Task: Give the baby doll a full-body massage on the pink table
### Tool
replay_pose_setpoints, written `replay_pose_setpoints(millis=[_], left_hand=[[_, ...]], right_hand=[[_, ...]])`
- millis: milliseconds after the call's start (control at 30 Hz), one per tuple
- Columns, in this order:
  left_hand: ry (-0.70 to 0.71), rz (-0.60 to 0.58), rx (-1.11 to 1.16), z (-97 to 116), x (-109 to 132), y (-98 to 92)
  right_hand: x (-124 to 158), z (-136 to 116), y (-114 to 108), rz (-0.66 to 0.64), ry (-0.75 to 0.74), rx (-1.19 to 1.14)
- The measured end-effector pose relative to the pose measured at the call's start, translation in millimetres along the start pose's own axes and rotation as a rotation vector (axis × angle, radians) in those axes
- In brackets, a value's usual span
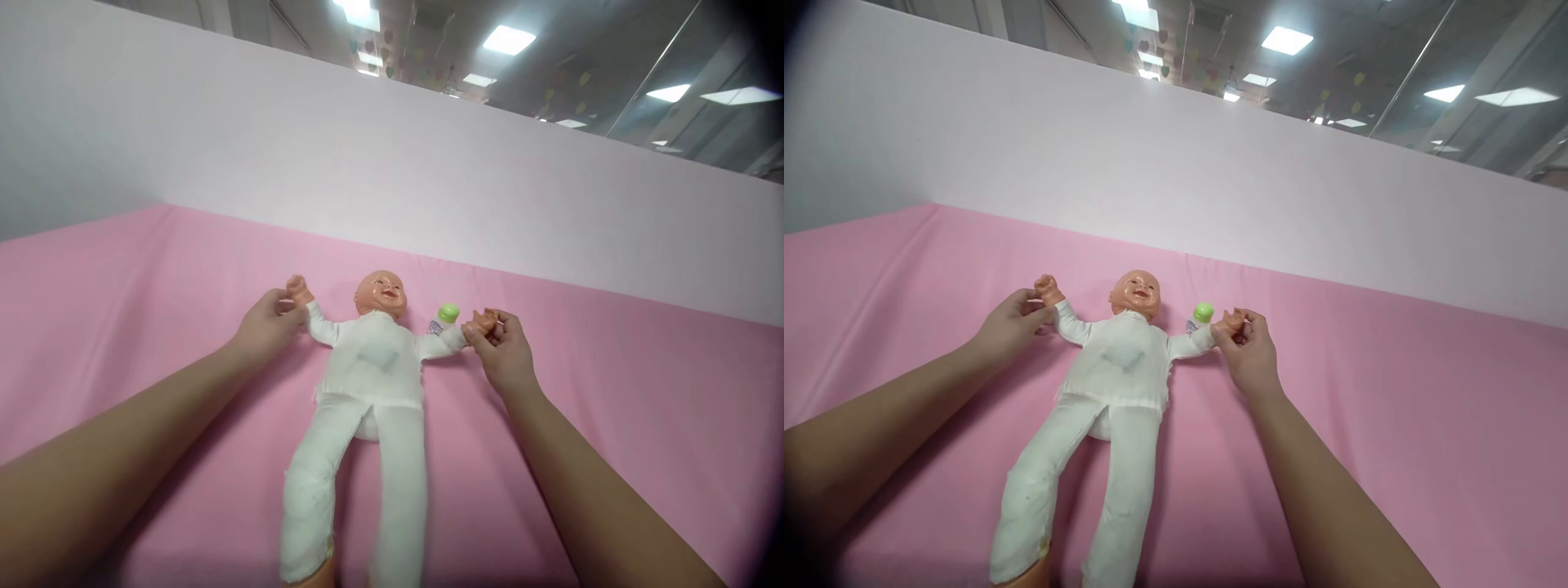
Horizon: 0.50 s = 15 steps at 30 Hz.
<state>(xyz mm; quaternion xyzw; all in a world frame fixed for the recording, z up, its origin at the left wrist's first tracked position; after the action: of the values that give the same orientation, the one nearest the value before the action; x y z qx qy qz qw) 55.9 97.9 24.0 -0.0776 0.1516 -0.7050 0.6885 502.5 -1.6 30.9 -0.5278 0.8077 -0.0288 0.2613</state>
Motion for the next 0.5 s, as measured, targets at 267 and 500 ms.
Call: replay_pose_setpoints(millis=[267, 500], left_hand=[[0.665, -0.249, -0.545, 64.9, 55.9, 56.7], [0.721, -0.294, -0.633, 64.5, 59.3, 65.4]], right_hand=[[54.4, -81.7, 72.1, -0.302, -0.568, 0.467], [56.7, -76.0, 83.8, -0.390, -0.595, 0.444]])
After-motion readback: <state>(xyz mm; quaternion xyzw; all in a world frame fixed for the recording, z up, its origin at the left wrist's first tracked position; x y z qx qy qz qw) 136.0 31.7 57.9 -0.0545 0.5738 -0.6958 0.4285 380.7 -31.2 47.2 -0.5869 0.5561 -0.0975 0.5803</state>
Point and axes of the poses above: each hand's wrist, its own x-axis away from the middle knuckle, its own y-axis out of the palm, z = x × y, the point moved 8 cm from there along -x, towards the middle knuckle, and after that the axes turned 5 degrees about -z, right-handed, at the moved point
